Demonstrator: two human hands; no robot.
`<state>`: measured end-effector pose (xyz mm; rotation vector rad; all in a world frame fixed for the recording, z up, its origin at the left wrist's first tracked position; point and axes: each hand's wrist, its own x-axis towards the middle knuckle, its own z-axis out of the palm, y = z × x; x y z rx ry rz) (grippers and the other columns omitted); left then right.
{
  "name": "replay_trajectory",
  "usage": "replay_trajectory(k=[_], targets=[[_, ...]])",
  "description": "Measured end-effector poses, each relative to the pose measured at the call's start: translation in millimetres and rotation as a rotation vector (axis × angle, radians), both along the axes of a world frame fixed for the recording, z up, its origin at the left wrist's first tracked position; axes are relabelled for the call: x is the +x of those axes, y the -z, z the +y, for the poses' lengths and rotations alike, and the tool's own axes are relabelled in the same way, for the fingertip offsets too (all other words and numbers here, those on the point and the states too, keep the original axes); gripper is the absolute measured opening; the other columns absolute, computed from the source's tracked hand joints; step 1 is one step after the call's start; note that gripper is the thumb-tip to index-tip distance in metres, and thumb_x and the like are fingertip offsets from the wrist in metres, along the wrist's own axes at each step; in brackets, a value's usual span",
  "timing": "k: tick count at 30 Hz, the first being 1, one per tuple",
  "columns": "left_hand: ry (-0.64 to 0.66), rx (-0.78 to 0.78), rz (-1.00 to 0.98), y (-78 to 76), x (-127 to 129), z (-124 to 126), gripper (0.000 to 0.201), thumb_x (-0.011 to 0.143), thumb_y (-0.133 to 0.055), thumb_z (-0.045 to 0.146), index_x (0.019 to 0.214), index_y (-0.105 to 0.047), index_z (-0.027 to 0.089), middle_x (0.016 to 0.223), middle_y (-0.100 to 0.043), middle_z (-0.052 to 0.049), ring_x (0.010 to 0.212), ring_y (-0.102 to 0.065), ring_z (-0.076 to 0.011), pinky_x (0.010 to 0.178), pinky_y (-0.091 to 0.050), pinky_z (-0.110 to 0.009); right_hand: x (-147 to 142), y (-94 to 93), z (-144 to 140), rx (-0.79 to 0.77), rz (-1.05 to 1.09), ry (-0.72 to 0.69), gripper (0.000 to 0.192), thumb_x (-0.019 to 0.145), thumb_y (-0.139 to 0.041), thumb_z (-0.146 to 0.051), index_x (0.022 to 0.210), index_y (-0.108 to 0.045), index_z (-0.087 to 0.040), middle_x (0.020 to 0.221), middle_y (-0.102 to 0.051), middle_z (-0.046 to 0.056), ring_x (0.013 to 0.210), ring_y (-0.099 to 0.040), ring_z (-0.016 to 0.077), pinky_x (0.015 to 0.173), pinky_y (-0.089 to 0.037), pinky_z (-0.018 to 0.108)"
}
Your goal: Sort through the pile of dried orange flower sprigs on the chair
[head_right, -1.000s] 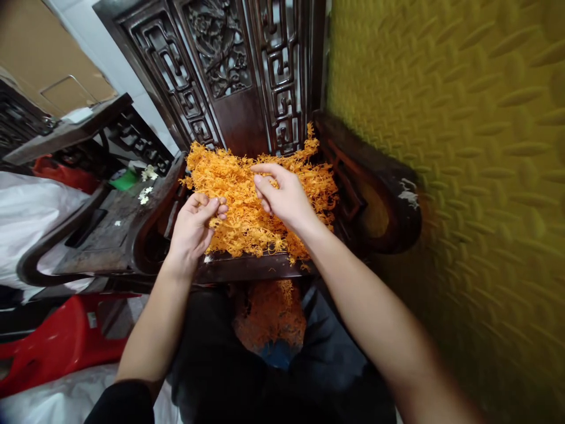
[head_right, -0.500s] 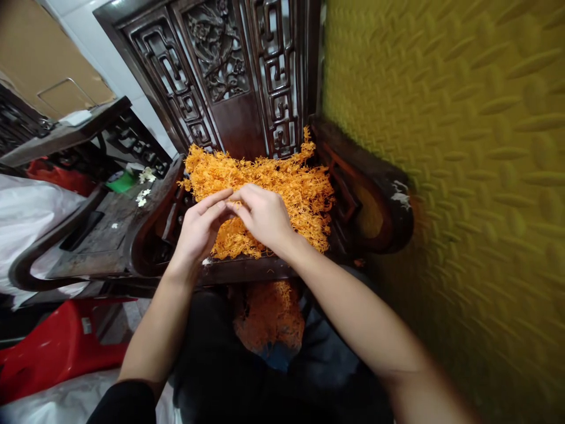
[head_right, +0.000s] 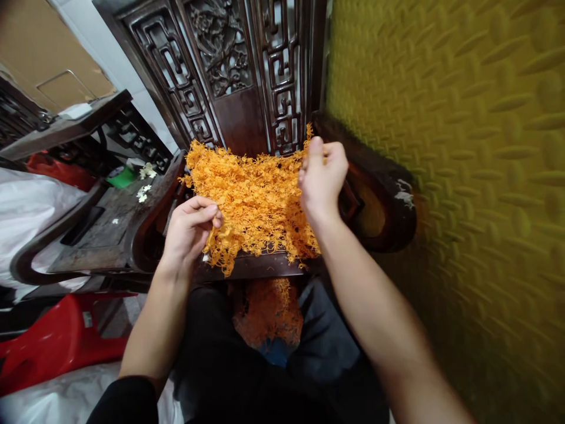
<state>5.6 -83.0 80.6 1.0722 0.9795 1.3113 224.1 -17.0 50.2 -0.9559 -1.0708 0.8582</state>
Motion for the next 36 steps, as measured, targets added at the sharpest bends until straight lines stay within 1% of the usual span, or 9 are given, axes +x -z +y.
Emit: replay_trajectory(k=[1, 5, 10, 14, 17, 21, 25, 32, 36], targets=[[0.002, 0.002, -0.072, -1.1, -2.2, 0.8, 0.015, 0.068, -0.079, 0.02, 0.073, -0.066, 0.016, 0.067, -0.063, -0.001, 0.056, -0.057, -0.0099, 0.059, -0.049, -0.026, 5.3, 2.9, 6.7, -0.054, 0.084, 0.067, 0.039, 0.1, -0.042, -0.061, 0.084, -0.045, -0.025, 0.077, -0.06, 0.002, 0.053, -0.048, 0.0113, 0.045, -0.028, 0.027], [0.081, -0.007, -0.287, -3.9, -4.0, 4.7, 0.013, 0.077, -0.068, 0.027, 0.076, -0.057, 0.02, 0.069, -0.047, 0.0, 0.058, -0.047, -0.0101, 0.057, -0.044, -0.026, -3.5, 11.9, 5.9, -0.207, 0.139, -0.177, 0.029, 0.088, -0.066, -0.048, 0.097, -0.055, -0.023, 0.083, -0.066, 0.005, 0.05, -0.054, 0.0103, 0.039, -0.023, 0.025], [0.039, -0.014, -0.27, -7.6, 0.7, 4.4, 0.032, 0.088, -0.06, 0.042, 0.069, -0.045, 0.021, 0.063, -0.035, 0.001, 0.052, -0.035, -0.01, 0.049, -0.036, -0.026, -25.4, -2.0, -25.1, -0.044, -0.14, -0.48, 0.039, 0.09, -0.064, -0.056, 0.11, -0.072, -0.023, 0.06, -0.052, -0.004, 0.045, -0.042, 0.0094, 0.044, -0.03, 0.027], [0.025, 0.019, -0.297, -8.9, 1.8, 3.7, 0.041, 0.091, -0.06, 0.045, 0.065, -0.039, 0.021, 0.059, -0.029, 0.003, 0.049, -0.033, -0.0089, 0.045, -0.032, -0.023, -29.8, -11.4, -38.3, 0.079, -0.475, -0.51, 0.048, 0.079, -0.078, -0.055, 0.112, -0.077, -0.021, 0.067, -0.06, -0.002, 0.061, -0.053, 0.0143, 0.06, -0.042, 0.03], [0.05, -0.002, -0.326, -8.8, 1.6, 4.0, 0.044, 0.09, -0.061, 0.045, 0.063, -0.036, 0.021, 0.056, -0.026, 0.004, 0.047, -0.031, -0.0082, 0.042, -0.028, -0.022, -36.1, -8.6, -41.6, 0.089, -0.547, -0.524, 0.042, 0.082, -0.076, -0.054, 0.108, -0.077, -0.021, 0.07, -0.063, -0.001, 0.064, -0.054, 0.0154, 0.065, -0.043, 0.032], [0.077, -0.053, -0.335, -9.8, 0.4, 3.2, 0.048, 0.089, -0.063, 0.043, 0.059, -0.033, 0.02, 0.052, -0.024, 0.005, 0.042, -0.027, -0.0067, 0.039, -0.025, -0.021, -41.5, -3.2, -39.4, 0.112, -0.385, -0.465, 0.034, 0.089, -0.068, -0.054, 0.084, -0.071, -0.021, 0.076, -0.067, 0.001, 0.071, -0.058, 0.0161, 0.07, -0.046, 0.033], [0.061, -0.104, -0.342, -12.9, 1.1, 0.6, 0.052, 0.087, -0.064, 0.041, 0.056, -0.027, 0.021, 0.048, -0.02, 0.007, 0.037, -0.022, -0.0061, 0.037, -0.022, -0.022, -42.6, -0.1, -33.5, -0.043, -0.076, -0.363, 0.044, 0.087, -0.068, -0.062, 0.071, -0.06, -0.022, 0.053, -0.045, -0.005, 0.047, -0.038, 0.01, 0.047, -0.031, 0.028], [0.07, -0.251, -0.503, -20.7, 9.6, 2.0, 0.048, 0.088, -0.057, 0.028, 0.055, -0.022, 0.022, 0.044, -0.019, 0.008, 0.034, -0.019, -0.0064, 0.035, -0.018, -0.023, -59.6, -1.9, -36.0, -0.182, 0.34, -0.395, 0.04, 0.079, -0.081, -0.049, 0.068, -0.057, -0.019, 0.05, -0.037, -0.008, 0.041, -0.027, 0.0045, 0.04, -0.016, 0.022], [0.114, -0.354, -0.538, -25.3, 4.5, 1.9, 0.046, 0.088, -0.053, 0.023, 0.054, -0.022, 0.023, 0.043, -0.016, 0.009, 0.033, -0.015, -0.0068, 0.034, -0.011, -0.022, -37.6, -8.3, -24.3, -0.229, 0.423, -0.33, 0.032, 0.082, -0.08, -0.039, 0.073, -0.057, -0.019, 0.05, -0.035, -0.009, 0.041, -0.027, 0.0035, 0.038, -0.018, 0.018]])
